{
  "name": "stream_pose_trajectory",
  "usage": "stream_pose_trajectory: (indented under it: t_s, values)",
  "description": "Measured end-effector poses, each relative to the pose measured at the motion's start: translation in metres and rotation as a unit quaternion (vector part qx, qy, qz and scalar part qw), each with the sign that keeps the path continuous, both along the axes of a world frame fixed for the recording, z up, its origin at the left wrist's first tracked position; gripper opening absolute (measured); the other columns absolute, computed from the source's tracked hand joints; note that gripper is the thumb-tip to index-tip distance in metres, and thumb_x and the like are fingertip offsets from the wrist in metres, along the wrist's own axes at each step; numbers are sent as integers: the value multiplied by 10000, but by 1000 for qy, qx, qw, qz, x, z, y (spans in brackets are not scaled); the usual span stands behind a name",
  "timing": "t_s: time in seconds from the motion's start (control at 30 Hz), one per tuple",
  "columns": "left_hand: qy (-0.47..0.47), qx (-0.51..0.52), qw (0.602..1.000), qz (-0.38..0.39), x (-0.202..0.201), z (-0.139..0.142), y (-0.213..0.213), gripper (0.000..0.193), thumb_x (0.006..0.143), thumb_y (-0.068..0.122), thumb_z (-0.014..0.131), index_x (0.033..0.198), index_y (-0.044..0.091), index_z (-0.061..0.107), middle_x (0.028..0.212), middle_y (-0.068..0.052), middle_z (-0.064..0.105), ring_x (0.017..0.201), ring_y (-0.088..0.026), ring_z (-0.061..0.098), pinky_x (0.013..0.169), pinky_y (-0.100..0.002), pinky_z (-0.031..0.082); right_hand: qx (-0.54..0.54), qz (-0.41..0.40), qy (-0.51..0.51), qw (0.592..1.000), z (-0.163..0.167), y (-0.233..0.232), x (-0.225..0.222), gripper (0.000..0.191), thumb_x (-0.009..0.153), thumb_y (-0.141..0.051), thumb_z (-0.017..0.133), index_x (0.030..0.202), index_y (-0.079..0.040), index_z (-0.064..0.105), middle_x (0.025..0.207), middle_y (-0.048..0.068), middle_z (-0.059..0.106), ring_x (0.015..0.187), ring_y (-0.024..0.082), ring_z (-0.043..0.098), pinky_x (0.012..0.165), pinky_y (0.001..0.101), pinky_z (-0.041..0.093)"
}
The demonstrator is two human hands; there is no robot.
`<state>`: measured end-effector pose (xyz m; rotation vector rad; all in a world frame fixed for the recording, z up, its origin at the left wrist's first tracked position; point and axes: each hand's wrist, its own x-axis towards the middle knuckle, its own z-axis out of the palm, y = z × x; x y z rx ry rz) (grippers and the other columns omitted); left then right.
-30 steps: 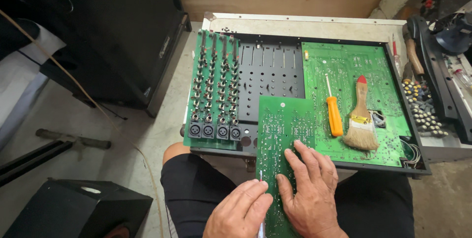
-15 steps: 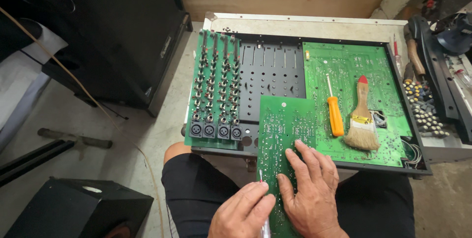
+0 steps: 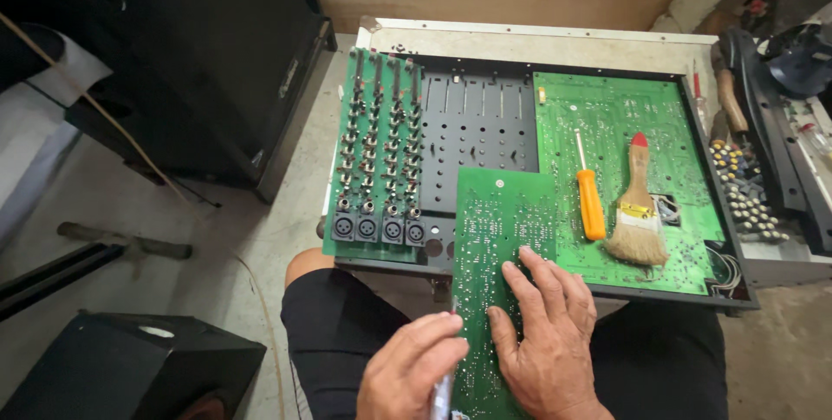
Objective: The person holds a green circuit board against an audio amplifier chassis and uses a soldering iron to work on the board's solder joints, steadying the board with the other hand. The person continues soldering at different points along the board throughout the episode.
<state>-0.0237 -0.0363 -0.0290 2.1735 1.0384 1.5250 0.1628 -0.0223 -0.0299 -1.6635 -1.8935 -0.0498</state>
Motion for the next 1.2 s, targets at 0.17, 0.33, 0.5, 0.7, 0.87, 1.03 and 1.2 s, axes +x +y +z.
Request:
stream_pose_trajectory:
  t_s: [0.17,0.33,0.5,0.7,0.87,1.03,1.2]
  values:
    - [74,-22,997,-20,-6,-10,-6,289,812,103,722,1098,84,690,1205,-161,679,1081,-359,754,886,-401,642,1,2,2,1000,0,1,-1,572,798,-285,717,1335,-127,596,1480,68,504,1370,312,423,1173,513,270]
    - [87,-50,995,-18,-6,-15,-9,320,778,91,728,1097,112,714,1209,-172,661,1037,-345,753,830,-401,644,-6,0,3,1000,0,0,-1,576,798,-289,716,1339,-129,597,1480,59,502,1373,309,423,1174,515,264]
    - [72,-23,997,0,-3,-15,-8,339,762,74,724,1099,108,706,1174,-144,672,1090,-359,746,885,-410,644,-11,0,3,1000,0,0,0,574,804,-299,714,1339,-129,594,1485,63,497,1374,312,415,1175,518,257]
    - [68,-22,997,-6,-4,-14,-7,338,778,60,763,1109,88,699,1158,-147,686,1095,-358,748,895,-409,641,-9,0,-1,1000,-1,0,-1,571,810,-300,707,1342,-129,590,1481,66,497,1377,314,414,1177,519,255]
    - [52,13,999,7,1,-18,-2,466,764,-25,837,1196,17,668,1174,-161,688,1080,-344,748,895,-390,649,-9,-1,-1,1000,-1,0,-1,569,812,-301,707,1342,-130,590,1479,65,497,1374,314,414,1176,517,255]
    - [69,24,997,17,4,-23,-3,489,745,-23,843,1198,7,664,1169,-179,678,1078,-359,737,892,-391,643,-7,-2,-4,1000,-1,0,0,568,809,-298,708,1339,-131,592,1474,62,502,1371,316,413,1171,515,258]
    - [59,45,997,13,5,-27,0,439,782,5,822,1192,17,668,1169,-167,684,1071,-342,746,930,-399,649,-3,-2,2,1000,-2,1,-1,569,802,-296,715,1334,-132,596,1476,60,500,1370,311,417,1174,516,263]
